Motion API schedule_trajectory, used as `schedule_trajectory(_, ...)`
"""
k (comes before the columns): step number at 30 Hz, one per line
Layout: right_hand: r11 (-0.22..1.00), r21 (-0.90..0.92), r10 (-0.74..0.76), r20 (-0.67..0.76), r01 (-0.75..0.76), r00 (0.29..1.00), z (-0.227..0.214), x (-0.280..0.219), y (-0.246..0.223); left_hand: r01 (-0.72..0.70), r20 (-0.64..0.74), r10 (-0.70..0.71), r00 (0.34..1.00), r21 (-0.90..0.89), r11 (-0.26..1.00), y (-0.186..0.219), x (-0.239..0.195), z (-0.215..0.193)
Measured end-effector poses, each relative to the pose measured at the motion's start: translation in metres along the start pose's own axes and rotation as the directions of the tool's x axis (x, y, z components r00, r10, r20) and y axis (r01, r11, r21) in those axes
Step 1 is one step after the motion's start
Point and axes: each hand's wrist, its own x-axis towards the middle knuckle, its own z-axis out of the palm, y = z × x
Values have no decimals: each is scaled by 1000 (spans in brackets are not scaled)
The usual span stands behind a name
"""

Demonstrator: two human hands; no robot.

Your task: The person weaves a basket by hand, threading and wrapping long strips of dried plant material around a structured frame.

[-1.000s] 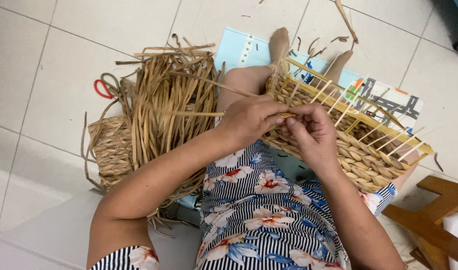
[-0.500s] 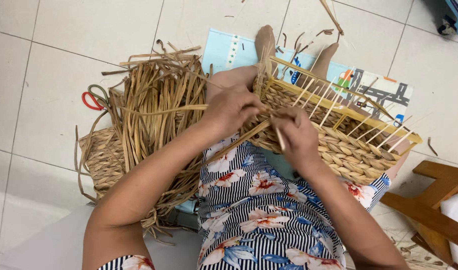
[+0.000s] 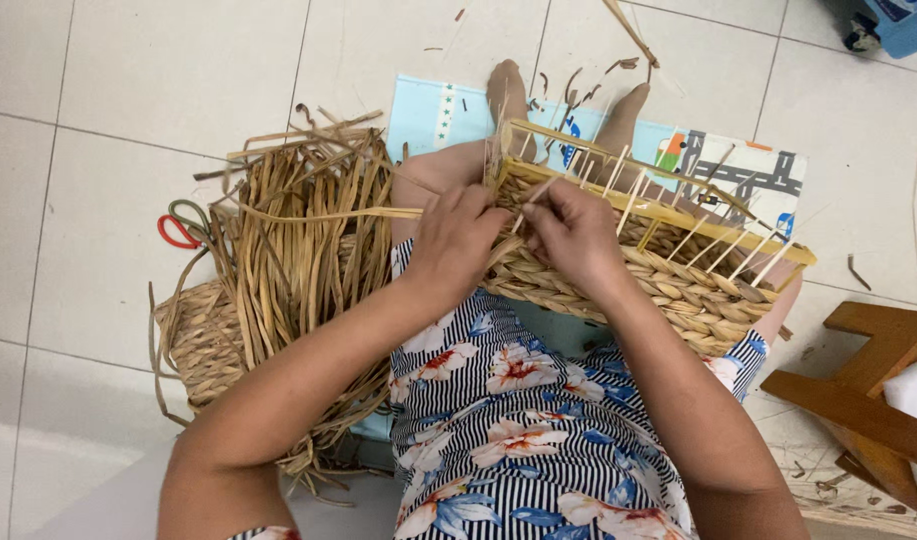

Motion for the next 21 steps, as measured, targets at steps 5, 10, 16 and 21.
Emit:
schedule_trajectory(5,998,15,57,57,-58,997,-5,9,3,-96,170,71,983,145,985,12,-22,-10)
schedule_trajectory(10,994,-82,85,89,-78,992,-6,12,4,-256,262,157,952,405,878,-11,12,-9)
schedule_trajectory(16,996,-14,94,74,-93,993,-12,5,-11,137,550,-203,810,158,978,-35,59,-24)
schedule_trajectory(21,742,-496,-492,56,452,869,1,-1,-27,80,419,-141,897,160,984,-36,42,-27)
